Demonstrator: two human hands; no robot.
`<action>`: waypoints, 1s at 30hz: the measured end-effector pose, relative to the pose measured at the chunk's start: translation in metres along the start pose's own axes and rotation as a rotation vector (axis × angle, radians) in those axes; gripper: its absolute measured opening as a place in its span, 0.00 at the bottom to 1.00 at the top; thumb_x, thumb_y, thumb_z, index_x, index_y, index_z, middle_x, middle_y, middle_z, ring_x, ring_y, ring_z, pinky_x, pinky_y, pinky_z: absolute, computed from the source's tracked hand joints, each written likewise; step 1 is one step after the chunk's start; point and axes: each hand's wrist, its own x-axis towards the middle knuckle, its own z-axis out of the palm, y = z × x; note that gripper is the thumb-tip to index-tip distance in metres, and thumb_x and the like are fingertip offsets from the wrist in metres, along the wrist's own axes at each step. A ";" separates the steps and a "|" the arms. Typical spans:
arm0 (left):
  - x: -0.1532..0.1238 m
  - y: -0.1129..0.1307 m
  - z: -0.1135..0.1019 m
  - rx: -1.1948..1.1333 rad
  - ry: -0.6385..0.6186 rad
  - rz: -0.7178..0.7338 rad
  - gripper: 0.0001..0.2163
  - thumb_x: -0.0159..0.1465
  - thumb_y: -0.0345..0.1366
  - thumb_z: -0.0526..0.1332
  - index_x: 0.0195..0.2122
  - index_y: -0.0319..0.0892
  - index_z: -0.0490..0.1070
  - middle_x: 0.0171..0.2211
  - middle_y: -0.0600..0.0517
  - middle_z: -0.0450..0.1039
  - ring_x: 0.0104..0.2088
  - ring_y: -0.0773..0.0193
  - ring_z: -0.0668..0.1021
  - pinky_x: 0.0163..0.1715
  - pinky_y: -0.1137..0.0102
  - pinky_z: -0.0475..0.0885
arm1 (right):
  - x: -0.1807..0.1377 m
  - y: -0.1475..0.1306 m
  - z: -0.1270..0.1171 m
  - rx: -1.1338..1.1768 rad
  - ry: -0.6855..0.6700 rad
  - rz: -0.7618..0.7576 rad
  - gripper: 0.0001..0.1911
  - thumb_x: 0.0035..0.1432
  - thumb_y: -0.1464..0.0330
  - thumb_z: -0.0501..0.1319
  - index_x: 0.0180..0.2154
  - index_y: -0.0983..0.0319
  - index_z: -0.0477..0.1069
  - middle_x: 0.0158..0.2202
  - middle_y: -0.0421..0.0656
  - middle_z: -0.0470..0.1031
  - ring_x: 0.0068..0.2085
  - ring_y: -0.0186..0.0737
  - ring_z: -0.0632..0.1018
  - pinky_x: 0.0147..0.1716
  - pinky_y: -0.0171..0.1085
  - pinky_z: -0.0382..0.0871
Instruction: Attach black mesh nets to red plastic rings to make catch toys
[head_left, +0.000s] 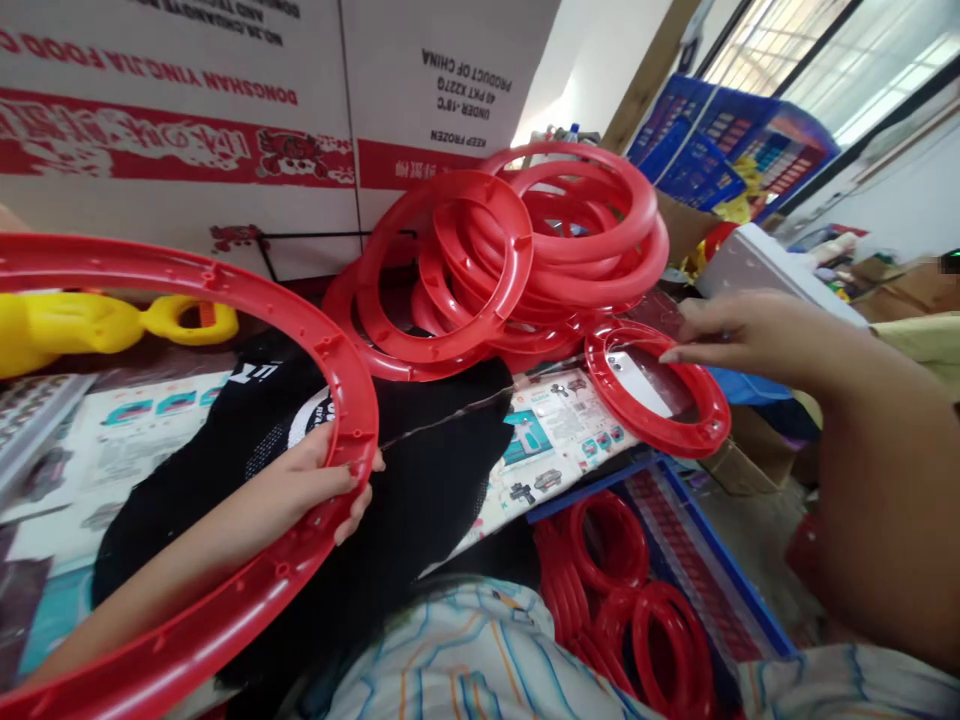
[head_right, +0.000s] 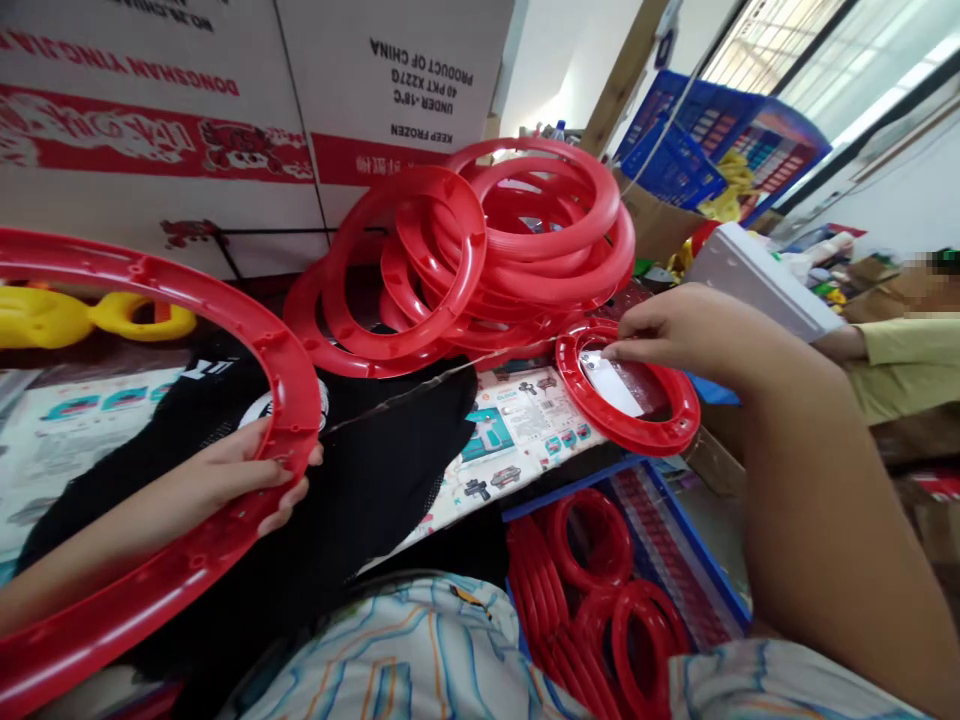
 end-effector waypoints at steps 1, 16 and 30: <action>0.000 -0.001 -0.001 -0.004 0.011 0.006 0.08 0.63 0.36 0.57 0.41 0.44 0.59 0.23 0.58 0.69 0.20 0.69 0.71 0.22 0.75 0.63 | -0.007 0.008 -0.003 0.035 -0.030 0.142 0.20 0.51 0.51 0.64 0.29 0.62 0.80 0.24 0.39 0.75 0.25 0.25 0.71 0.25 0.33 0.60; 0.003 -0.003 0.008 0.099 0.090 0.099 0.21 0.58 0.33 0.59 0.50 0.46 0.53 0.22 0.59 0.70 0.19 0.65 0.73 0.20 0.73 0.68 | 0.007 -0.226 0.089 -0.008 0.749 -0.515 0.23 0.61 0.58 0.62 0.50 0.68 0.70 0.57 0.56 0.65 0.60 0.57 0.63 0.61 0.53 0.57; 0.006 0.009 -0.001 -0.005 -0.032 -0.014 0.33 0.60 0.31 0.55 0.63 0.44 0.36 0.22 0.57 0.70 0.18 0.66 0.73 0.20 0.73 0.67 | 0.128 -0.226 0.119 0.406 0.559 -1.047 0.13 0.68 0.70 0.52 0.35 0.66 0.74 0.33 0.43 0.74 0.33 0.35 0.69 0.33 0.36 0.59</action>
